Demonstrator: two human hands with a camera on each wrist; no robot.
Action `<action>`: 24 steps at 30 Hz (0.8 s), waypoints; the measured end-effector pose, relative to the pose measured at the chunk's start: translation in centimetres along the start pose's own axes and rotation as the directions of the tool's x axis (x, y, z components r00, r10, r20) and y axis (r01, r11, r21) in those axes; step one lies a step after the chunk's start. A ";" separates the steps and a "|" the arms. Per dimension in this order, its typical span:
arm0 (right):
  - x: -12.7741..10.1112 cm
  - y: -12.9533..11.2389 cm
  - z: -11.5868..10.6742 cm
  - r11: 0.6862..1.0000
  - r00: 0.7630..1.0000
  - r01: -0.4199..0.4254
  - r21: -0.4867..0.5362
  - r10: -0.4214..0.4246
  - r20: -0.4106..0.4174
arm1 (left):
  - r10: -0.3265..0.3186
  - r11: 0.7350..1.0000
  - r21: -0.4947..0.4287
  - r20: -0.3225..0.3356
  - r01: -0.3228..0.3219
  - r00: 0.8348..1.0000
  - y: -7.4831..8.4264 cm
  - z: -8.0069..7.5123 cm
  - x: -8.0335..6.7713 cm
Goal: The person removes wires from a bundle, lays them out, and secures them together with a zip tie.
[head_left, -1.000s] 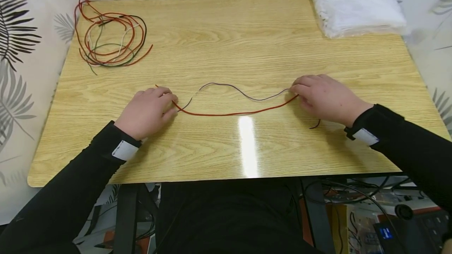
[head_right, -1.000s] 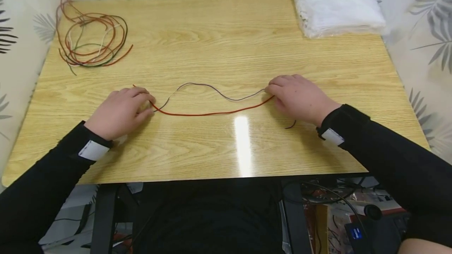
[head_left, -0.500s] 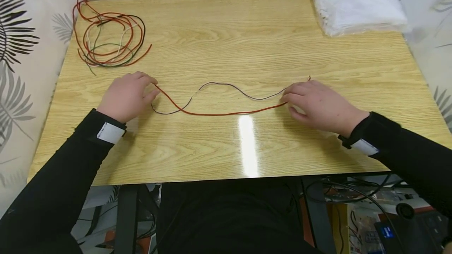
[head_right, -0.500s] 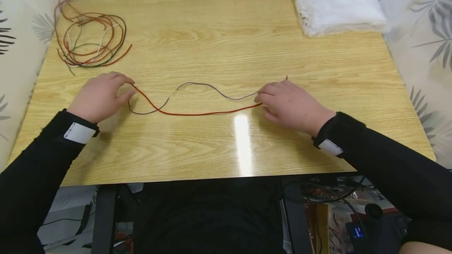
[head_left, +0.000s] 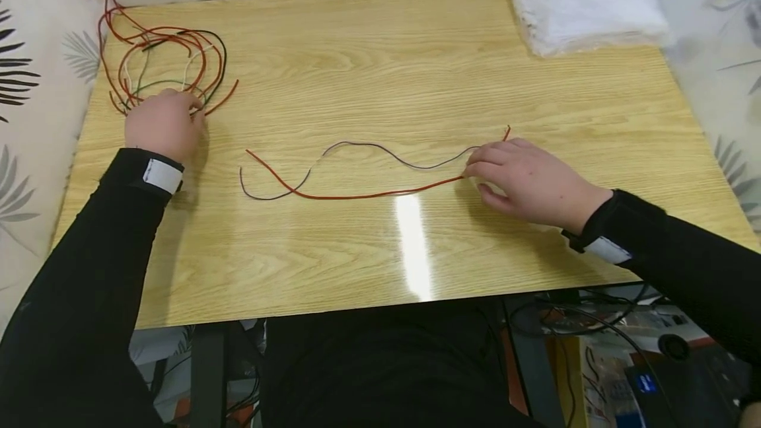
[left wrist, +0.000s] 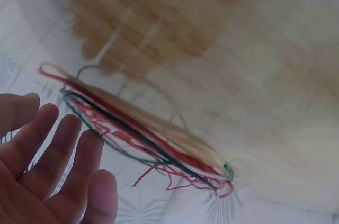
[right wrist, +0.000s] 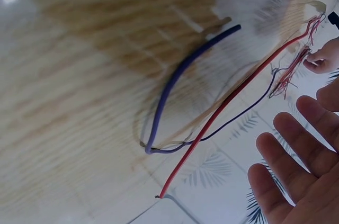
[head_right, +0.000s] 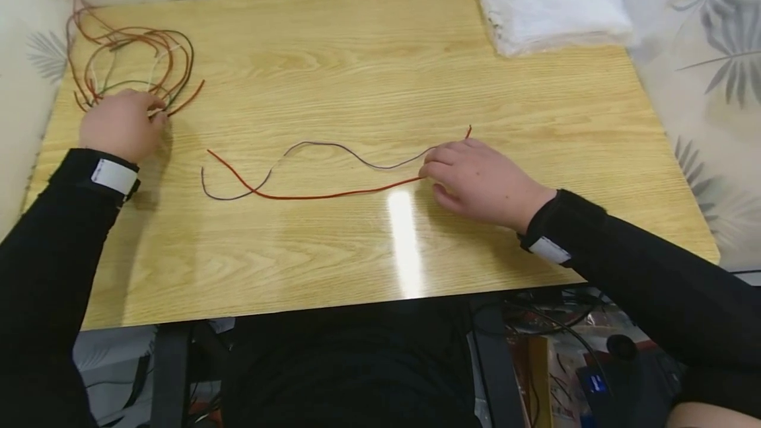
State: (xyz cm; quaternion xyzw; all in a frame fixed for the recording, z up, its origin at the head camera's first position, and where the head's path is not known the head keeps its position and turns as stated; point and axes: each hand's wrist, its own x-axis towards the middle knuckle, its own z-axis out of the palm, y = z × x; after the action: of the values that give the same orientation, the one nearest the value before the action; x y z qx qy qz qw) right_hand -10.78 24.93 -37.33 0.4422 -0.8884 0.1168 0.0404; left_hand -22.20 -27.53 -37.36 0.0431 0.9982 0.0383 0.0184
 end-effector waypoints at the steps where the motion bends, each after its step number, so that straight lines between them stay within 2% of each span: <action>1: 0.0 0.0 0.1 1.000 1.000 0.001 0.000 -0.001 0.001 | -0.008 1.000 0.008 0.001 0.008 1.000 0.0 0.0 0.2; 9: -0.3 0.0 0.3 1.000 1.000 0.009 0.013 -0.009 -0.006 | -0.074 0.996 0.048 0.090 0.070 0.993 -0.6 0.1 1.7; 13: -0.4 0.1 0.2 1.000 1.000 0.010 0.009 -0.010 -0.008 | -0.074 0.996 0.047 0.094 0.070 0.993 -0.6 0.2 2.0; 24: -0.6 0.2 0.1 1.000 1.000 0.010 0.003 -0.010 -0.001 | -0.077 0.997 -0.014 -0.026 0.077 0.997 0.7 -0.4 1.4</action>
State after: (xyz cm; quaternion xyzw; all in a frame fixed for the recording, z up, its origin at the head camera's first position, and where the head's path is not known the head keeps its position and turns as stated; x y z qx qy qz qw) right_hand -10.53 25.52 -37.58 0.4467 -0.8859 0.1183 0.0407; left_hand -23.52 -26.78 -36.91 0.0038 0.9990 0.0447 0.0071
